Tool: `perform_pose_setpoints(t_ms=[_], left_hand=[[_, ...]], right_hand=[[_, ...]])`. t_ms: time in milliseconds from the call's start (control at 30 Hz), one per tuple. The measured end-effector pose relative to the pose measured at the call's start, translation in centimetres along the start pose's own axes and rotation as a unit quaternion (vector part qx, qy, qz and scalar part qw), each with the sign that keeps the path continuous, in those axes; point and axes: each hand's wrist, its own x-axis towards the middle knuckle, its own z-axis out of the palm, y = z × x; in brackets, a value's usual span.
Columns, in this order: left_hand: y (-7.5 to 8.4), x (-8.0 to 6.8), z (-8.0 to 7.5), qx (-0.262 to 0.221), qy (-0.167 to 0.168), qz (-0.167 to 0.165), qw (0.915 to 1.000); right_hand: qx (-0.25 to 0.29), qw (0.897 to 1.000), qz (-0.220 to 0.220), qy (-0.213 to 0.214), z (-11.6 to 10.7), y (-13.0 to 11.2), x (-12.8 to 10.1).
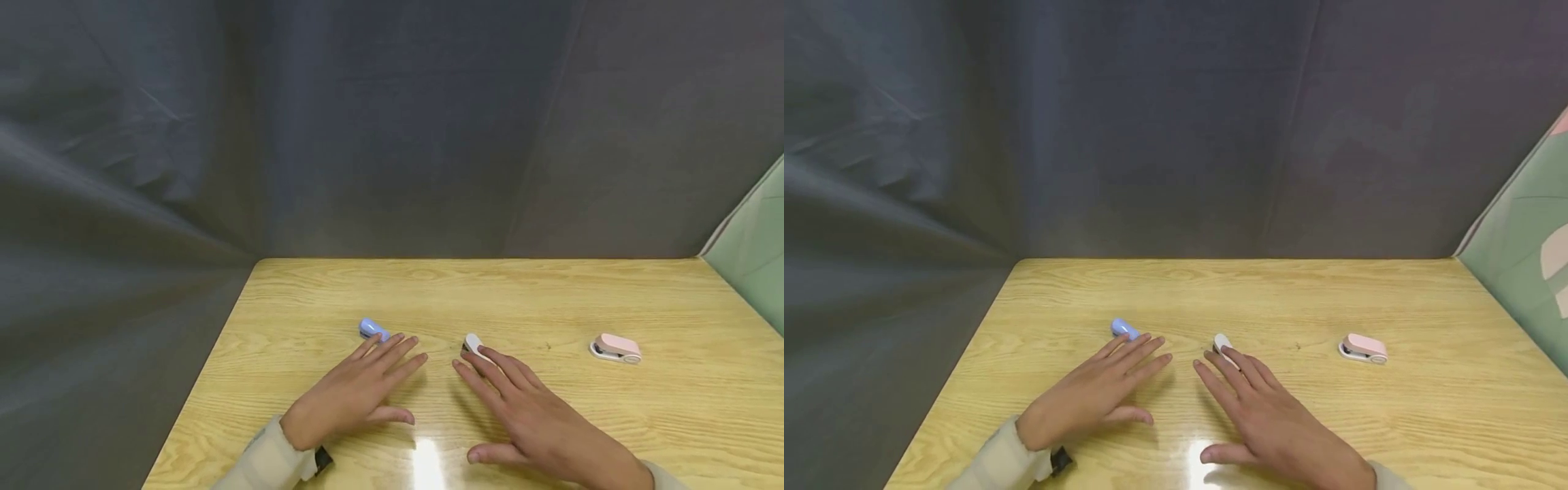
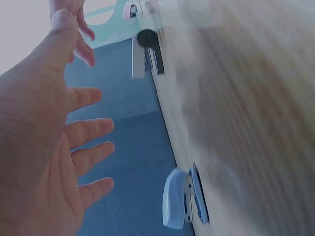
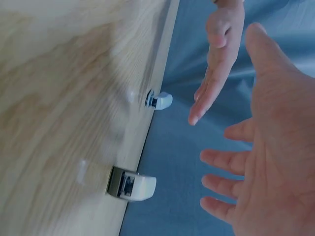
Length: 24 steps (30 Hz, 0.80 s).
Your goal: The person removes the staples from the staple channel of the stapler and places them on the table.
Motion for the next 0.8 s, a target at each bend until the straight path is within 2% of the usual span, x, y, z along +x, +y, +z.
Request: perform_pose_setpoints(t_ms=[233,400,633,800], left_hand=[[-1.5,-0.1,0.3,-0.007,0.019,-0.028,0.9994],[-2.2,0.0,0.6,-0.014,0.040,-0.029,0.9987],[-3.3,0.3,0.6,0.011,0.052,-0.036,0.9979],[-3.8,0.3,0.8,-0.015,0.063,-0.041,0.9971]], right_hand=[[-0.012,0.999,-0.018,0.027,0.9,-0.6,1.4],[-0.016,0.999,-0.011,0.041,1.2,-0.9,2.1],[-0.017,1.000,0.011,0.008,2.0,-1.2,3.3],[-0.016,1.000,0.012,-0.003,2.5,-1.2,3.8]])
